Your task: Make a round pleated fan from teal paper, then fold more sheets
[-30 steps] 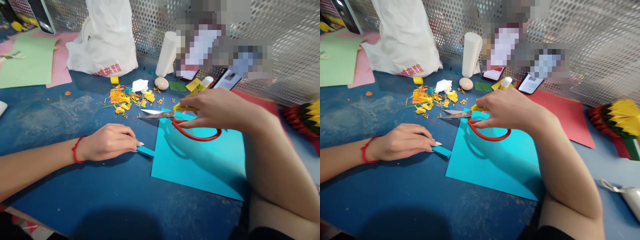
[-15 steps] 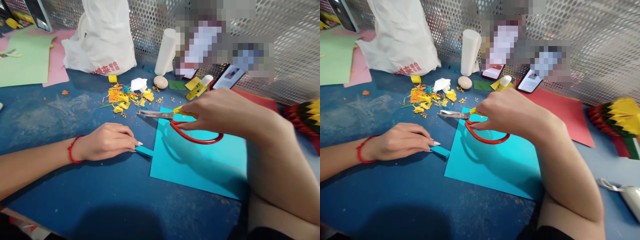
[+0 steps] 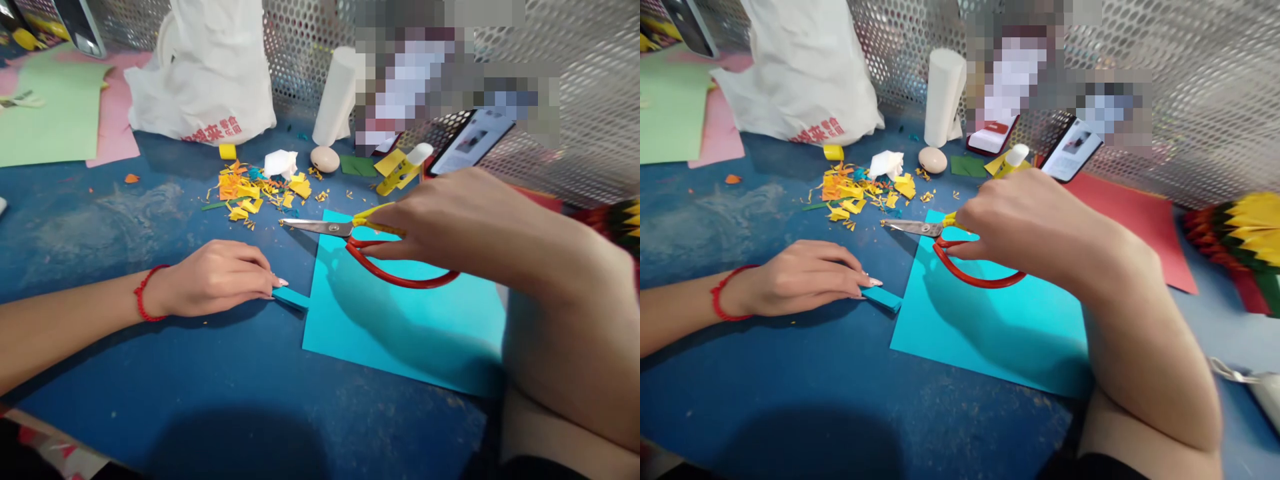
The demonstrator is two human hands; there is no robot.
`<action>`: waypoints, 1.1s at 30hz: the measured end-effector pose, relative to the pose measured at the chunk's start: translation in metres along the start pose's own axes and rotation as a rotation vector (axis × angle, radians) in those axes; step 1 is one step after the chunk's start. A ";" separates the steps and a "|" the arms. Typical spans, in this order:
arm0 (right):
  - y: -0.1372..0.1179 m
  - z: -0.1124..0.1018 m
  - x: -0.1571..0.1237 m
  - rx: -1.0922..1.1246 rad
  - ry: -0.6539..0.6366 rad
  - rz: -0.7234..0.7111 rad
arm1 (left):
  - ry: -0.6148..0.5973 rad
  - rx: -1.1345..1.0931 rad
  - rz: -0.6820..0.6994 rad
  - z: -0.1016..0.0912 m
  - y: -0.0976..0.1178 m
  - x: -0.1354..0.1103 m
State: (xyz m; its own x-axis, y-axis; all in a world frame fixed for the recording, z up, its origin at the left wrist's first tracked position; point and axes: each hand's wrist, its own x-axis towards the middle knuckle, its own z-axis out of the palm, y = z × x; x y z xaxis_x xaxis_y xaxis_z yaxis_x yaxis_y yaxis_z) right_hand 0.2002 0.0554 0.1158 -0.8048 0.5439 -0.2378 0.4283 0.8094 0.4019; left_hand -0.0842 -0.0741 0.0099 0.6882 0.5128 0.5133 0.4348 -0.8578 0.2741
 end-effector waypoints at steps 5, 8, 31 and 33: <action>-0.003 -0.008 0.000 -0.030 -0.078 0.028 | 0.016 -0.016 0.010 0.001 -0.001 0.001; -0.001 -0.006 -0.002 -0.048 -0.068 0.017 | 0.015 -0.023 0.011 0.001 -0.002 0.000; -0.010 0.034 0.038 0.215 0.326 0.050 | -0.041 -0.203 -0.207 -0.001 -0.007 0.006; -0.031 0.028 0.033 0.314 0.448 -0.105 | 0.001 -0.162 -0.256 0.001 -0.009 0.004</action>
State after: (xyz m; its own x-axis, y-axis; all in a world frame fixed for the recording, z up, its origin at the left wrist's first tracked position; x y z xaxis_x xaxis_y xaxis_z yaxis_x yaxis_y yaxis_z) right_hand 0.1719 0.0547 0.0712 -0.9166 0.3645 0.1641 0.3828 0.9187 0.0976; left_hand -0.0851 -0.0640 0.0090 0.5677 0.7130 0.4115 0.4959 -0.6951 0.5205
